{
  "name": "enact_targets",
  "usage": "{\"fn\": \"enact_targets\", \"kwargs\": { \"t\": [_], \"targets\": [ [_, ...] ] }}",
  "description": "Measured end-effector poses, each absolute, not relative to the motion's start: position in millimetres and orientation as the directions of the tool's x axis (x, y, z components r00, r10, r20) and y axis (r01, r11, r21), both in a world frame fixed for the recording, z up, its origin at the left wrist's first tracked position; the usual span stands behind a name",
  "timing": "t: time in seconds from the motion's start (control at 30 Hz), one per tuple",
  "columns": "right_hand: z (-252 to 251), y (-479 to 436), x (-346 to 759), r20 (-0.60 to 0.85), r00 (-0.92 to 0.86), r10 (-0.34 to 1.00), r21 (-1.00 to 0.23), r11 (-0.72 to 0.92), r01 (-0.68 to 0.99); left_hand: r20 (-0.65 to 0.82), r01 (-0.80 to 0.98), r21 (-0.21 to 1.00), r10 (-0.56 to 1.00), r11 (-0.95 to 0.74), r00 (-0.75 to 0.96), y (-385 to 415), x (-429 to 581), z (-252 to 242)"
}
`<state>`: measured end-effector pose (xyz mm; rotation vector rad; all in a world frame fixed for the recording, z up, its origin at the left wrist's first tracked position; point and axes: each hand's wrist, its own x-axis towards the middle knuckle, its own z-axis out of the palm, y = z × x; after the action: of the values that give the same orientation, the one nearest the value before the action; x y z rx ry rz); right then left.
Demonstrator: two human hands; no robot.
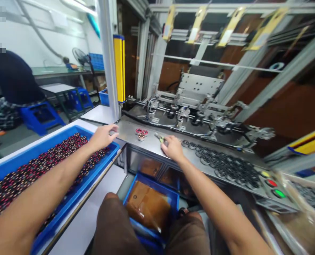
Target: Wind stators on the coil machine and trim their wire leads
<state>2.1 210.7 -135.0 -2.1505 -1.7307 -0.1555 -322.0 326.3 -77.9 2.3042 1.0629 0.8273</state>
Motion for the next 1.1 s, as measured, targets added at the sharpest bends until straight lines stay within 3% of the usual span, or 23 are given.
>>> {"fn": "enact_targets", "kwargs": {
  "t": [0.23, 0.47, 0.67, 0.83, 0.97, 1.1],
  "targets": [
    [-130.7, 196.8, 1.2, 0.309, 0.251, 0.917, -0.164, -0.208, 0.964, 0.161, 0.295, 0.855, 0.759, -0.427, 0.631, 370.1, -213.2, -110.3],
    [-130.6, 189.9, 1.8, 0.369, 0.270, 0.889, -0.184, -0.215, 0.959, 0.217, 0.193, 0.889, 0.755, -0.414, 0.619, 368.9, -193.3, -120.8],
    [-134.6, 191.0, 2.9, 0.361, 0.291, 0.886, -0.320, -0.176, 0.931, 0.308, 0.148, 0.894, 0.821, -0.423, 0.481, 351.4, -213.9, -85.0],
    [-113.8, 186.4, -1.1, 0.407, 0.275, 0.871, -0.494, -0.043, 0.868, 0.502, -0.092, 0.851, 0.751, -0.516, 0.429, 251.3, -230.1, -58.9],
    [-89.5, 145.5, -22.9, 0.478, 0.264, 0.838, -0.662, 0.146, 0.736, 0.620, -0.182, 0.776, 0.675, -0.605, 0.400, 163.6, -242.5, -64.7],
    [-72.9, 66.1, -58.2, 0.422, 0.170, 0.890, -0.812, 0.288, 0.508, 0.719, -0.227, 0.684, 0.590, -0.693, 0.367, 116.2, -253.8, -78.3]
  ]
}}
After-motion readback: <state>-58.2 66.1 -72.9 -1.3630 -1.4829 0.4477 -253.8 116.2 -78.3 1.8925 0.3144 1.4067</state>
